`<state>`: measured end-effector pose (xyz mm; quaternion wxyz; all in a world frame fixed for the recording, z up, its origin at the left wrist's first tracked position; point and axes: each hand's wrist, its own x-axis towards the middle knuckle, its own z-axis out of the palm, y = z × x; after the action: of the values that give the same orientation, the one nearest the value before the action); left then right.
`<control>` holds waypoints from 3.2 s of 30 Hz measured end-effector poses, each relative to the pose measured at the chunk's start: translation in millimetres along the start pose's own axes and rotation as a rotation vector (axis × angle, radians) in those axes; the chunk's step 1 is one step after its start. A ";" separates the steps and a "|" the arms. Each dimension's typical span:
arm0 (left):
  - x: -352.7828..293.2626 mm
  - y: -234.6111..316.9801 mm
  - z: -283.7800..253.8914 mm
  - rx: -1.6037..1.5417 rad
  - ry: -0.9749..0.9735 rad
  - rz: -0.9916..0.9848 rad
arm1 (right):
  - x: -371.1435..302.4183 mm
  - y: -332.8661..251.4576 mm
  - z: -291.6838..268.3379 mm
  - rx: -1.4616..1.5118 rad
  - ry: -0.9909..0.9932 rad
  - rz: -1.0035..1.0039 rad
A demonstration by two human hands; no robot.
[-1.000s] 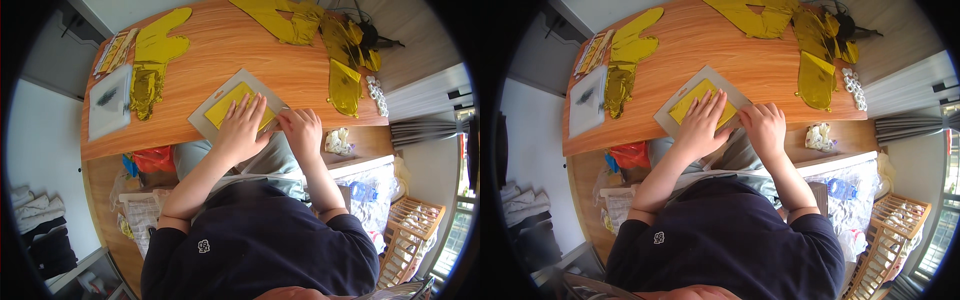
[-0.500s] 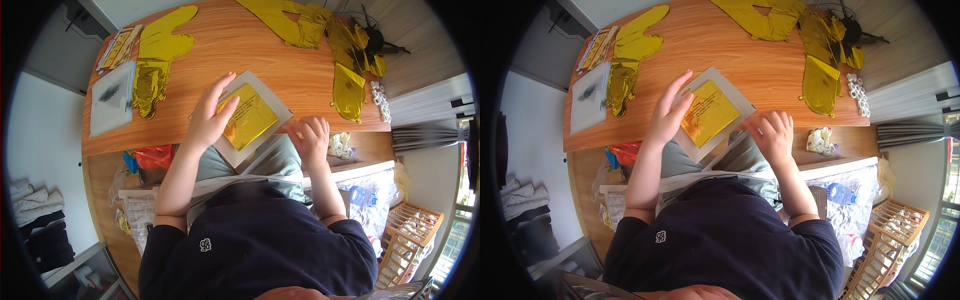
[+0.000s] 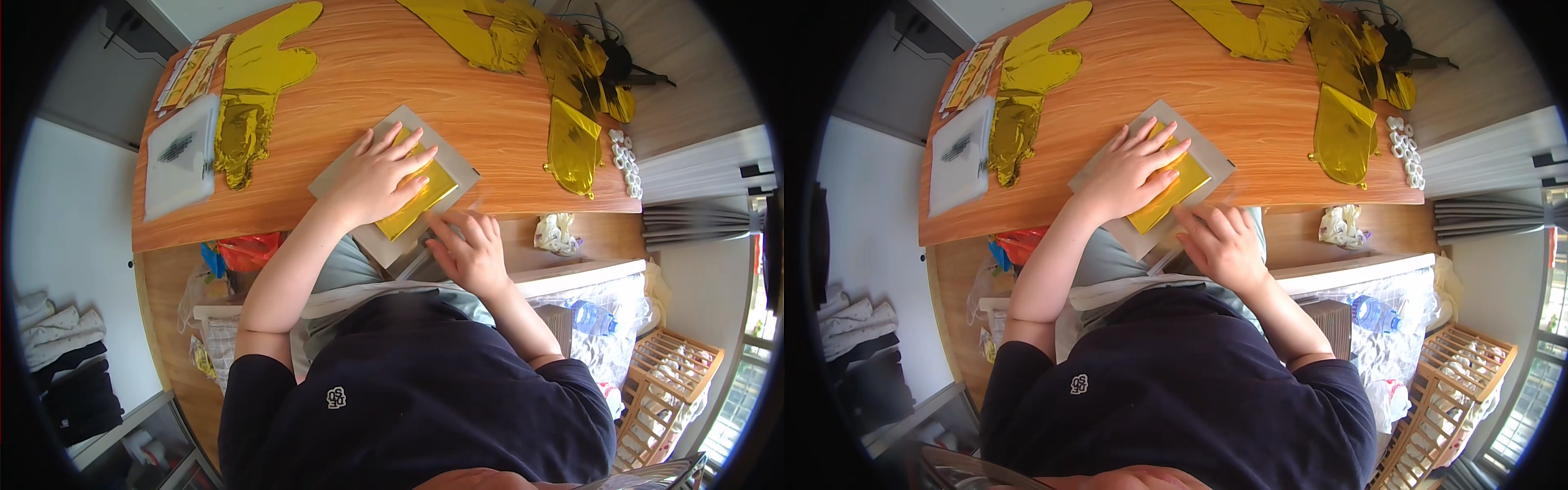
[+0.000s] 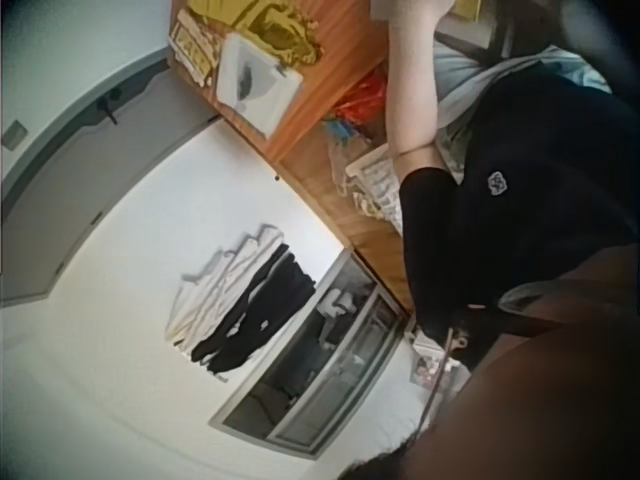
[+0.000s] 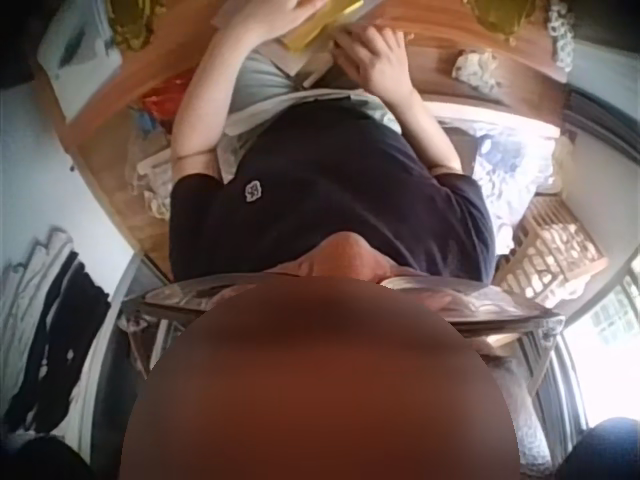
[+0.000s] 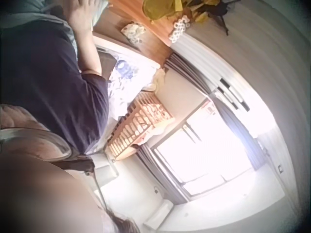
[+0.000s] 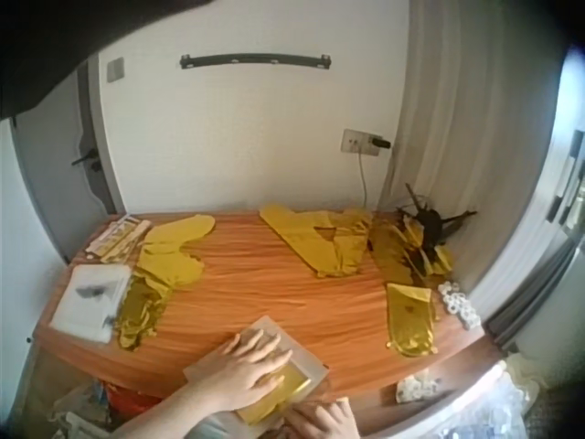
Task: Folding a gold foil balloon and inserting it into a retail package with a cardboard backing.
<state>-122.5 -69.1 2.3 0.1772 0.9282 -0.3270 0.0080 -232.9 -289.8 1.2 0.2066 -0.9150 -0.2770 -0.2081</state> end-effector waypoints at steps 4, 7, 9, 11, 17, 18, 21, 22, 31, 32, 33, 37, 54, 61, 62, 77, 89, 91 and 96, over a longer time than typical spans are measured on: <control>1.9 -3.4 -0.3 -0.039 -0.021 0.012 | 10.0 0.6 5.6 0.024 -0.054 -0.078; 1.7 -0.6 -1.8 -0.004 -0.041 0.012 | 10.1 0.7 5.7 0.032 -0.164 -0.047; 0.7 0.7 -3.5 0.044 -0.049 0.013 | 9.2 3.7 5.4 0.014 -0.157 -0.056; -0.1 1.7 -4.2 0.080 -0.048 0.031 | 7.8 6.1 3.5 0.013 -0.167 -0.055; -1.1 2.6 3.6 0.163 0.008 0.040 | 7.1 8.1 2.9 0.026 -0.167 -0.042; -2.1 2.3 6.7 0.163 0.007 0.041 | 7.3 8.1 2.5 0.035 -0.162 -0.037; -2.6 2.4 11.6 0.173 0.063 0.030 | -1.4 8.9 4.6 0.003 -0.084 0.080; -2.1 3.0 11.5 0.202 0.057 0.037 | -1.3 9.6 4.6 0.004 -0.083 0.080; -1.8 3.1 13.8 0.220 0.074 0.048 | 0.2 7.5 10.2 -0.059 -0.059 0.175; -2.1 2.4 14.8 0.186 0.099 0.042 | -0.6 6.6 11.3 -0.057 -0.058 0.175; -2.5 1.4 15.7 0.188 0.098 0.041 | -1.5 5.7 12.5 -0.046 -0.058 0.193; -3.0 0.7 16.0 0.168 0.103 0.046 | 1.0 3.4 13.8 -0.066 -0.070 0.210; -2.3 5.6 10.0 0.176 0.061 0.028 | 1.9 2.1 15.9 -0.066 -0.026 0.224; 1.3 8.5 4.0 0.158 0.039 0.042 | -4.7 17.5 9.9 0.035 0.140 0.123; 1.1 8.6 2.9 0.164 0.021 0.036 | 4.7 13.8 9.3 0.073 0.121 0.154; 1.2 0.0 -32.5 0.100 -0.278 0.148 | -1.6 31.1 10.9 -0.048 -0.155 0.041; -137.1 -14.1 -19.5 -0.492 0.492 0.066 | 8.6 -1.0 16.6 -0.001 -0.068 0.237; -165.9 -5.4 -0.4 -0.648 0.455 0.092 | 10.4 -3.9 17.8 0.025 -0.005 0.268; -186.2 17.6 45.1 -1.013 0.227 -0.335 | 19.0 -7.5 24.8 -0.019 0.065 0.257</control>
<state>-284.2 15.6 -58.6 0.6351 0.7595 -0.1163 -0.0786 -216.3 -263.8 -8.0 0.2316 -0.9377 -0.1487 -0.2122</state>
